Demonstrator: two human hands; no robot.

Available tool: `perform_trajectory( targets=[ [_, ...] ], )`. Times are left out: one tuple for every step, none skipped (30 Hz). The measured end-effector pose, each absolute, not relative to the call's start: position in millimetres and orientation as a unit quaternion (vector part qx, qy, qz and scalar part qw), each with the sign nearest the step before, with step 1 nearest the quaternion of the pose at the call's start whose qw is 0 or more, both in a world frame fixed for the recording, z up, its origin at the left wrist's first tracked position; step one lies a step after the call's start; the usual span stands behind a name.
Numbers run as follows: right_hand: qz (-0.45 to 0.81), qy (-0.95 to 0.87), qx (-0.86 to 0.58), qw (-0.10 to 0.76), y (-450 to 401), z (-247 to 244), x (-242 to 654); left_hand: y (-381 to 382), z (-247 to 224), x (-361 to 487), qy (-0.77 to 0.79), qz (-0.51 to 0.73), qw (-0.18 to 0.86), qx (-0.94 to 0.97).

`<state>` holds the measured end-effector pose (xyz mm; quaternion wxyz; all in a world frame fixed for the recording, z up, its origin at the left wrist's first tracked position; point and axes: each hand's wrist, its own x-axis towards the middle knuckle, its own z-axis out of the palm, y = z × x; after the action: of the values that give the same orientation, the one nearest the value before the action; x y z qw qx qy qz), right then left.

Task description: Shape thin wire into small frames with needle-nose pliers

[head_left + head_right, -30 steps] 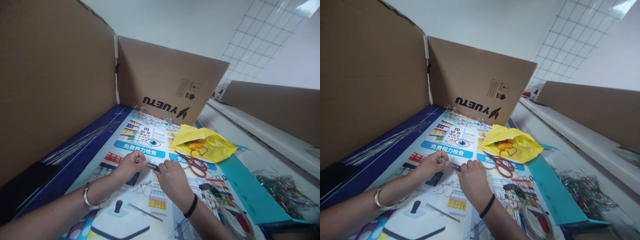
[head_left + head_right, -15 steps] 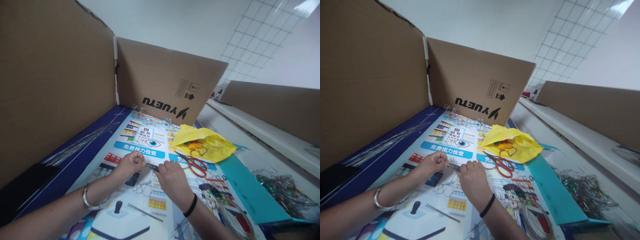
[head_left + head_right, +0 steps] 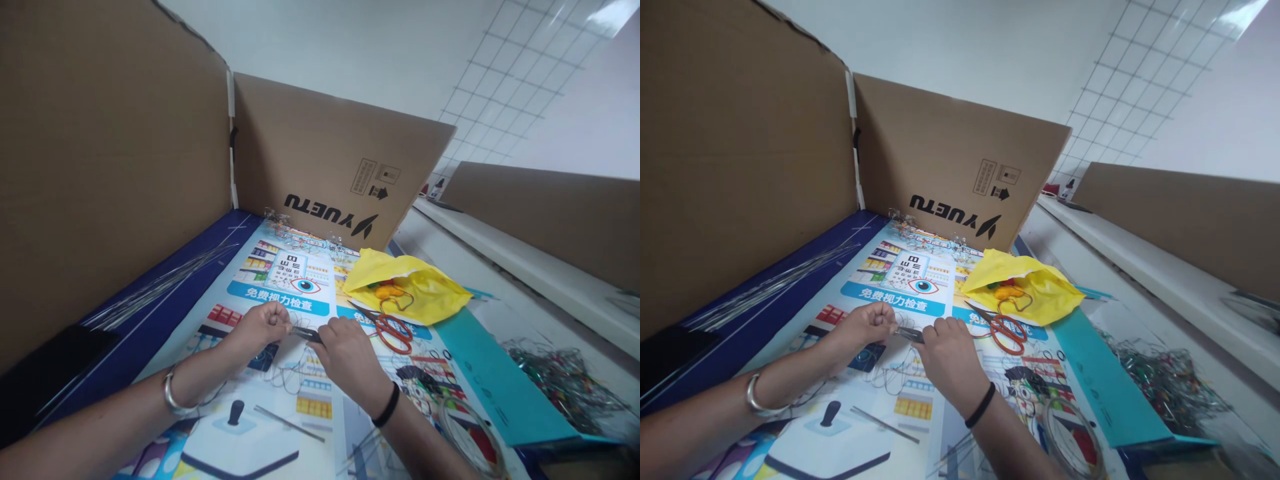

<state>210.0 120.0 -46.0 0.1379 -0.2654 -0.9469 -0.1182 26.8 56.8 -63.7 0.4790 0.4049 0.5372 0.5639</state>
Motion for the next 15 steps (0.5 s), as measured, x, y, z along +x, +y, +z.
perform_trajectory(
  targets=[
    [-0.123, -0.947, -0.264, 0.139, 119.9, -46.7, 210.1, 56.8, -63.9, 26.8, 0.537, 0.565, 0.479, 0.404],
    [-0.127, -0.946, -0.262, 0.140, 119.8, -47.2, 210.0, 56.9, -64.3, 26.7, 0.536, 0.566, 0.479, 0.403],
    [-0.130, -0.946, -0.261, 0.141, 119.6, -47.4, 209.9, 57.2, -64.7, 26.5, 0.534, 0.568, 0.479, 0.404],
    [-0.133, -0.946, -0.260, 0.140, 119.4, -47.2, 209.8, 57.5, -65.1, 26.3, 0.531, 0.569, 0.479, 0.405],
    [-0.135, -0.946, -0.258, 0.140, 119.3, -46.8, 209.6, 57.9, -65.6, 26.0, 0.529, 0.570, 0.479, 0.407],
    [-0.137, -0.947, -0.257, 0.139, 119.2, -46.2, 209.3, 58.3, -66.1, 25.8, 0.527, 0.571, 0.478, 0.409],
    [-0.138, -0.947, -0.256, 0.137, 119.2, -45.5, 209.0, 58.6, -66.6, 25.6, 0.526, 0.571, 0.478, 0.411],
    [-0.139, -0.947, -0.255, 0.136, 119.2, -44.9, 208.7, 58.9, -66.9, 25.5, 0.526, 0.571, 0.477, 0.413],
    [-0.139, -0.948, -0.254, 0.134, 119.1, -44.4, 208.4, 59.1, -67.2, 25.4, 0.525, 0.570, 0.476, 0.415],
    [-0.139, -0.948, -0.254, 0.133, 119.1, -44.2, 208.2, 59.2, -67.5, 25.5, 0.524, 0.570, 0.476, 0.417],
    [-0.138, -0.948, -0.254, 0.133, 118.9, -44.1, 208.1, 59.2, -67.8, 25.6, 0.524, 0.570, 0.476, 0.417],
    [-0.136, -0.948, -0.254, 0.132, 118.7, -44.2, 208.1, 59.1, -68.1, 25.7, 0.524, 0.570, 0.475, 0.418],
    [-0.136, -0.949, -0.254, 0.131, 118.4, -44.4, 208.2, 58.9, -68.5, 25.9, 0.525, 0.570, 0.474, 0.418],
    [-0.135, -0.949, -0.253, 0.131, 118.2, -44.7, 208.3, 58.7, -68.9, 26.0, 0.526, 0.571, 0.472, 0.419],
    [-0.135, -0.949, -0.253, 0.129, 118.0, -44.9, 208.4, 58.4, -69.3, 26.0, 0.527, 0.571, 0.470, 0.419]
  ],
)
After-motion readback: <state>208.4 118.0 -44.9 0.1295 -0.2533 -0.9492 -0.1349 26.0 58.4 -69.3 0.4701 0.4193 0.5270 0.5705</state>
